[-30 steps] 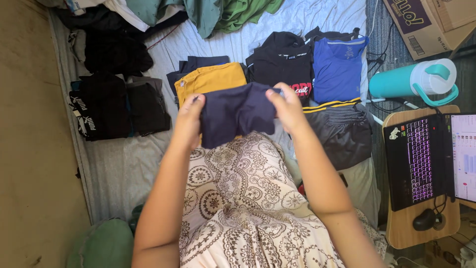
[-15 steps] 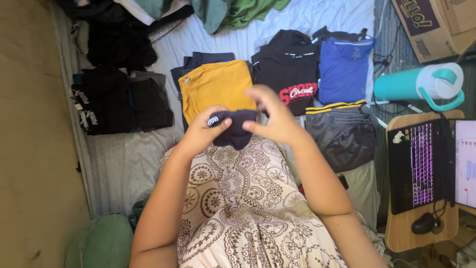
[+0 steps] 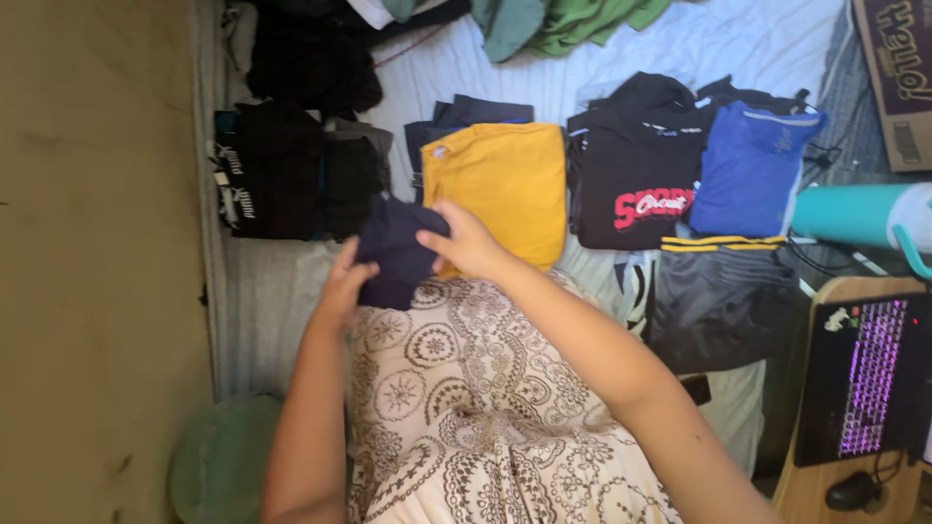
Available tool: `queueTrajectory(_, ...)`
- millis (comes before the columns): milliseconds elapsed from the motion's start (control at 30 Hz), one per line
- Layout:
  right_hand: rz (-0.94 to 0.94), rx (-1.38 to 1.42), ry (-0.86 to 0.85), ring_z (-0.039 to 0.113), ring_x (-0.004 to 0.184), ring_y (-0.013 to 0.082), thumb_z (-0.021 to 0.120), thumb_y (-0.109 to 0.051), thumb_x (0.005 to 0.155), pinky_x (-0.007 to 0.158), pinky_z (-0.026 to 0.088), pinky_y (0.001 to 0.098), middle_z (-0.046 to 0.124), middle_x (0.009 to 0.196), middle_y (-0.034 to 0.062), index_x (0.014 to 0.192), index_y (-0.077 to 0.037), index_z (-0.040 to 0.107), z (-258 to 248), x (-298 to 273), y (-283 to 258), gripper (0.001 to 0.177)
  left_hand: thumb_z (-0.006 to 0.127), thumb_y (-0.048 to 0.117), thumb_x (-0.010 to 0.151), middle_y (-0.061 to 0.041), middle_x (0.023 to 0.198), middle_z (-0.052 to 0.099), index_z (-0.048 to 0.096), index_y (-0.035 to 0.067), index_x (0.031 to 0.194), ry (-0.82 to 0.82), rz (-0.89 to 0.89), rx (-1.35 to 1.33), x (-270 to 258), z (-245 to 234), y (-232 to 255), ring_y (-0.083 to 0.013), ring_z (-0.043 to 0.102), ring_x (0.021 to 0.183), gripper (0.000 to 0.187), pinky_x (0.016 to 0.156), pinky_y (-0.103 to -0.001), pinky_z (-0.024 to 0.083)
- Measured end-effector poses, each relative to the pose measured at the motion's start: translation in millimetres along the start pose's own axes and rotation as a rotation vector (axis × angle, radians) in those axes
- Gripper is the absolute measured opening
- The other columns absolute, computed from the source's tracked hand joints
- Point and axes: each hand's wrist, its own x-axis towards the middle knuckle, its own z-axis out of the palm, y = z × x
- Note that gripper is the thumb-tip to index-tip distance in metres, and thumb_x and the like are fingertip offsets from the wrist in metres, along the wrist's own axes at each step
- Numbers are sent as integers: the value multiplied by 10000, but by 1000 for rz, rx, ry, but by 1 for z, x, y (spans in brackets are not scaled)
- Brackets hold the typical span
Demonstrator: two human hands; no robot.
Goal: The person folds various garments one by one on a bed, including a dark blue shirt, a green t-shirt, a light green button-up shirt, a brown shirt, a black shirt, a dark purple shirt, and a white t-shirt. Each item is smoothed, folded, and placed into a growing stack.
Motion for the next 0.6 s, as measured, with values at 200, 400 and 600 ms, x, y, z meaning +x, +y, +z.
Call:
queueTrajectory(200, -245, -93, 190, 683, 888, 152, 667, -88, 917, 676, 575, 303, 561, 1277, 38, 1388, -61, 391, 15, 112, 32, 547, 823, 183, 852, -270, 1305, 568, 362, 23, 1497, 572, 230, 1142, 35, -10, 62, -404, 581, 1141, 808, 955, -471, 471)
queueTrajectory(400, -274, -353, 79, 630, 884, 138, 661, -61, 944, 828, 543, 310, 694, 1087, 51, 1229, -47, 601, 4, 55, 63, 292, 716, 83, 881, -126, 1201, 654, 567, 163, 1252, 251, 589, 1580, 66, -10, 8, -347, 600, 1131, 408, 1012, -472, 488)
queueTrajectory(600, -79, -359, 41, 662, 936, 140, 635, -57, 973, 846, 551, 296, 707, 1037, 59, 1157, -33, 629, -3, -19, 114, 186, 711, 133, 944, -84, 1083, 645, 669, 191, 1196, 205, 295, 2062, 94, -37, -41, -290, 612, 1015, 262, 878, -461, 463)
